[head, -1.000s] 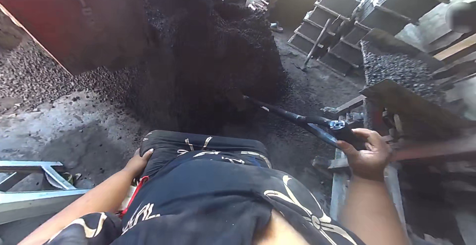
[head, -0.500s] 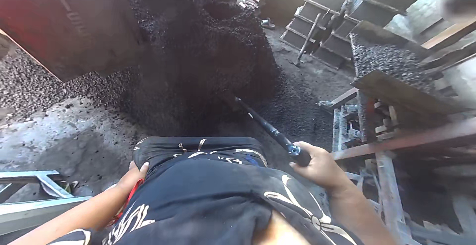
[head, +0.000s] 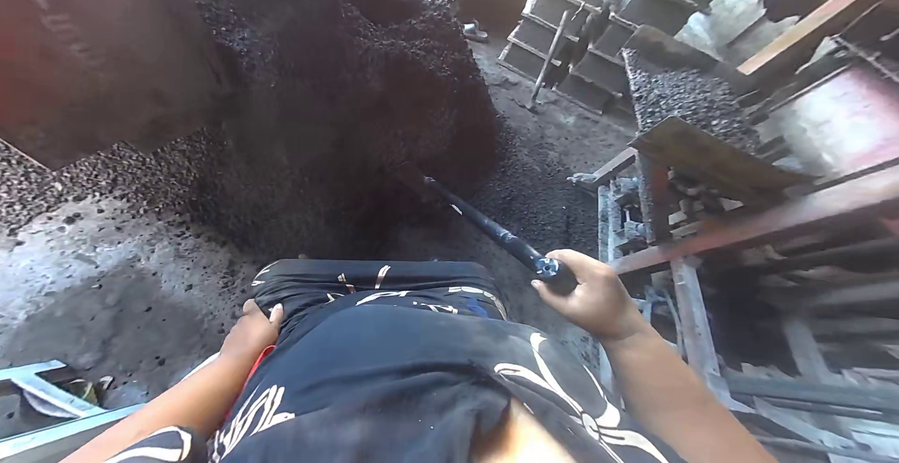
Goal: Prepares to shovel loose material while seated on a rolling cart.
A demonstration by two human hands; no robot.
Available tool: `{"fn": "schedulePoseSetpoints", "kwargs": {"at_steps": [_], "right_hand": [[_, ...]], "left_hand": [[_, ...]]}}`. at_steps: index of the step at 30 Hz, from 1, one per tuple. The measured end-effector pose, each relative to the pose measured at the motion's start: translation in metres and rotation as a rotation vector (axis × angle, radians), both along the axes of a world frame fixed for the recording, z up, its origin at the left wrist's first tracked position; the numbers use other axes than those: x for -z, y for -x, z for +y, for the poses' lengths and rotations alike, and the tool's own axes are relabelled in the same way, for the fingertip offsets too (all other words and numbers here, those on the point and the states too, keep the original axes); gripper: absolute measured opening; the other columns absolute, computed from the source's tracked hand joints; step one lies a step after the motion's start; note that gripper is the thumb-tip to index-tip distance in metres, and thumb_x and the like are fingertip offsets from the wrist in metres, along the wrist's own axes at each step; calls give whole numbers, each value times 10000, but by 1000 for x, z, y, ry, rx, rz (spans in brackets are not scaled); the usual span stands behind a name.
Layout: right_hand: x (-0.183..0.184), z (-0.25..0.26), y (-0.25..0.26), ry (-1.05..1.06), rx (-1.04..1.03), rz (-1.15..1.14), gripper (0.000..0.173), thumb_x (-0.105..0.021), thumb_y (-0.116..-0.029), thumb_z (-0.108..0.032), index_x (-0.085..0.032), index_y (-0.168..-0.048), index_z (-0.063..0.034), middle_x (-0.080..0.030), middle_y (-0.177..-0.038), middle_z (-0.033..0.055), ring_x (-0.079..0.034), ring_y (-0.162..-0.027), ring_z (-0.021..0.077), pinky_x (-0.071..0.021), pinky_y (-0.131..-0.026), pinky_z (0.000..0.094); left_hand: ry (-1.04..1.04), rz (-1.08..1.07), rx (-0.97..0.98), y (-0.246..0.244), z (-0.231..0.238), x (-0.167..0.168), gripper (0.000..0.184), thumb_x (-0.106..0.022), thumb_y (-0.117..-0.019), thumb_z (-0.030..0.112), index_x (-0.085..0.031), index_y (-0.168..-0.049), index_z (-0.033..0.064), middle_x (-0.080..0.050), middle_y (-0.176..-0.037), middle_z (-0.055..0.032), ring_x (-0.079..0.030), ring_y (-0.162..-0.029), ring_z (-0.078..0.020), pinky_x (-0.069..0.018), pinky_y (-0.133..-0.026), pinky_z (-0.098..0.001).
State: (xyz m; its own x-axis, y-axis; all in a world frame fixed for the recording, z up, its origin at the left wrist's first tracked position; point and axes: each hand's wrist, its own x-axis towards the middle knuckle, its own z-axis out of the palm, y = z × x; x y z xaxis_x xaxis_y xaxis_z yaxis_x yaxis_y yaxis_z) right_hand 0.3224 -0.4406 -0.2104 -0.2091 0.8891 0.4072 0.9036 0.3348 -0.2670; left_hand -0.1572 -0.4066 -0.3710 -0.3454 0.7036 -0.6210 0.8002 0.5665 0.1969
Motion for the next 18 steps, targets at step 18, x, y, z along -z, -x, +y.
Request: {"fn": "schedulePoseSetpoints", "kwargs": {"at_steps": [18], "right_hand": [[-67, 49, 62, 157, 89, -25, 289, -738, -796, -138, -713, -1050, -2, -732, -990, 162, -725, -882, 303, -592, -770, 508]], "left_hand": [[-177, -607, -80, -59, 129, -15, 585, -560, -1061, 283, -380, -1548, 12, -498, -1471, -299, -504, -1357, -431, -415, -1102, -587]]}}
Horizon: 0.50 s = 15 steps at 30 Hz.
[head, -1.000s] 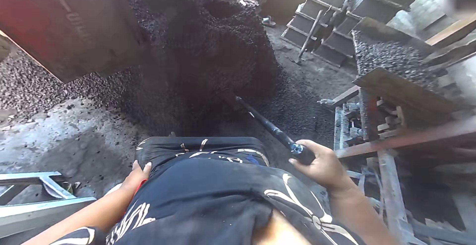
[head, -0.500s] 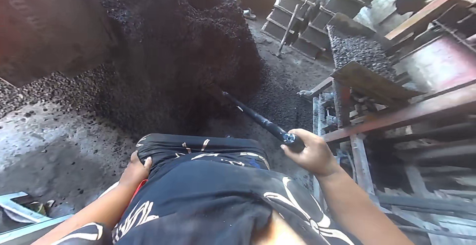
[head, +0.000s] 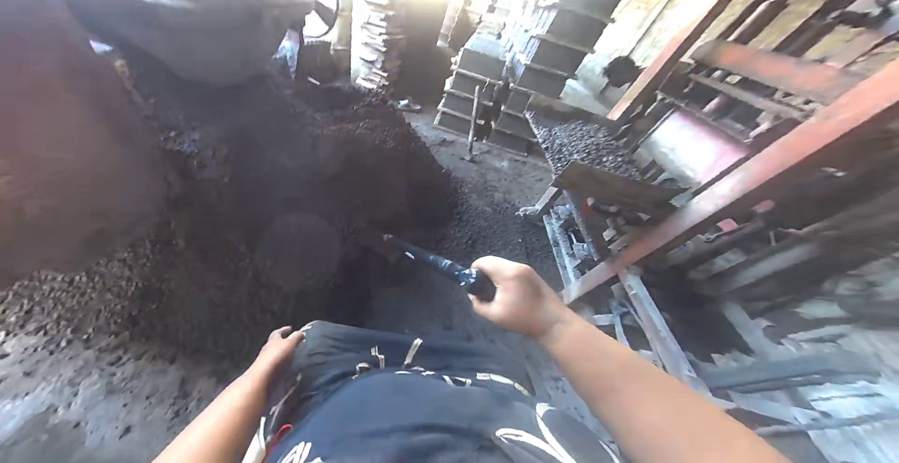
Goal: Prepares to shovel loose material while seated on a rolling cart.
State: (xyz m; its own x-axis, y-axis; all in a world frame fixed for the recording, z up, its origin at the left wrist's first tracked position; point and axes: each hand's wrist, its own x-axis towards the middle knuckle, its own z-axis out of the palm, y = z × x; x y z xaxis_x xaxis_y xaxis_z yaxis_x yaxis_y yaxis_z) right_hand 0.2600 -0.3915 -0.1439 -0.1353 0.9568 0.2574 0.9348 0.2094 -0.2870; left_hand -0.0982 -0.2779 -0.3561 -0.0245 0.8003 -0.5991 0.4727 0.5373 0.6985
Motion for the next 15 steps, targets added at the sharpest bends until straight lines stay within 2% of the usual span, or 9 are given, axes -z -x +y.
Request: {"fn": "schedulePoseSetpoints", "kwargs": {"at_steps": [3, 6, 8, 10, 11, 13, 14, 15], "right_hand": [[-17, 5, 30, 264, 7, 18, 330, -725, -825, -137, -679, -1129, -17, -707, -1081, 173, -694, -1010, 318, -552, -866, 535], [-15, -3, 55, 587, -35, 21, 411, -716, -873, -141, -601, -1257, -51, -663, -1149, 202, -654, -1092, 365, -520, -910, 584], [-4, -15, 61, 671, -69, 30, 414, -718, -880, -121, -585, -1265, -47, -663, -1133, 218, -656, -1082, 389, -519, -900, 612], [8, -31, 58, 675, -82, 37, 368, -706, -895, -95, -590, -1238, -31, -667, -1124, 221, -657, -1082, 391, -514, -909, 612], [11, -40, 55, 665, -78, 44, 347, -699, -901, -79, -593, -1227, -23, -667, -1121, 226, -657, -1086, 399, -512, -914, 616], [7, -60, 47, 609, -73, 59, 281, -692, -900, -44, -610, -1167, -4, -672, -1078, 233, -664, -1056, 412, -515, -882, 625], [1, -72, 43, 551, -77, 61, 246, -701, -889, -30, -627, -1120, 6, -679, -1044, 230, -673, -1027, 411, -522, -857, 620], [-4, -85, 38, 472, -88, 50, 215, -716, -866, -14, -647, -1068, 10, -691, -999, 222, -689, -980, 405, -536, -813, 613]], "left_hand": [[-56, -241, -42, -52, 45, -19, 550, -465, -1098, 301, -347, -1562, 30, -501, -1479, -272, -531, -1329, -408, -447, -1074, -567], [16, -423, -111, -121, 79, -18, 586, -419, -1106, 417, -335, -1561, 58, -517, -1481, -252, -591, -1267, -391, -495, -1014, -542], [69, -503, -101, -168, 87, -12, 665, -368, -1101, 501, -275, -1583, 53, -468, -1514, -280, -585, -1269, -419, -510, -997, -556], [150, -635, -82, -210, 76, -9, 737, -297, -1091, 572, -237, -1595, 37, -403, -1551, -301, -548, -1309, -430, -504, -1017, -559], [182, -706, -97, -228, 67, -9, 721, -312, -1090, 564, -274, -1576, 32, -435, -1513, -291, -560, -1267, -406, -509, -993, -540], [156, -813, -188, -260, 48, -14, 540, -407, -1095, 430, -416, -1450, 23, -590, -1187, -219, -637, -900, -288, -554, -743, -428], [104, -846, -245, -271, 40, -14, 438, -441, -1097, 331, -461, -1376, -6, -616, -1033, -185, -641, -760, -237, -561, -661, -377], [54, -871, -289, -278, 31, -15, 357, -457, -1093, 247, -471, -1322, -26, -621, -932, -159, -635, -680, -200, -562, -618, -342]]}}
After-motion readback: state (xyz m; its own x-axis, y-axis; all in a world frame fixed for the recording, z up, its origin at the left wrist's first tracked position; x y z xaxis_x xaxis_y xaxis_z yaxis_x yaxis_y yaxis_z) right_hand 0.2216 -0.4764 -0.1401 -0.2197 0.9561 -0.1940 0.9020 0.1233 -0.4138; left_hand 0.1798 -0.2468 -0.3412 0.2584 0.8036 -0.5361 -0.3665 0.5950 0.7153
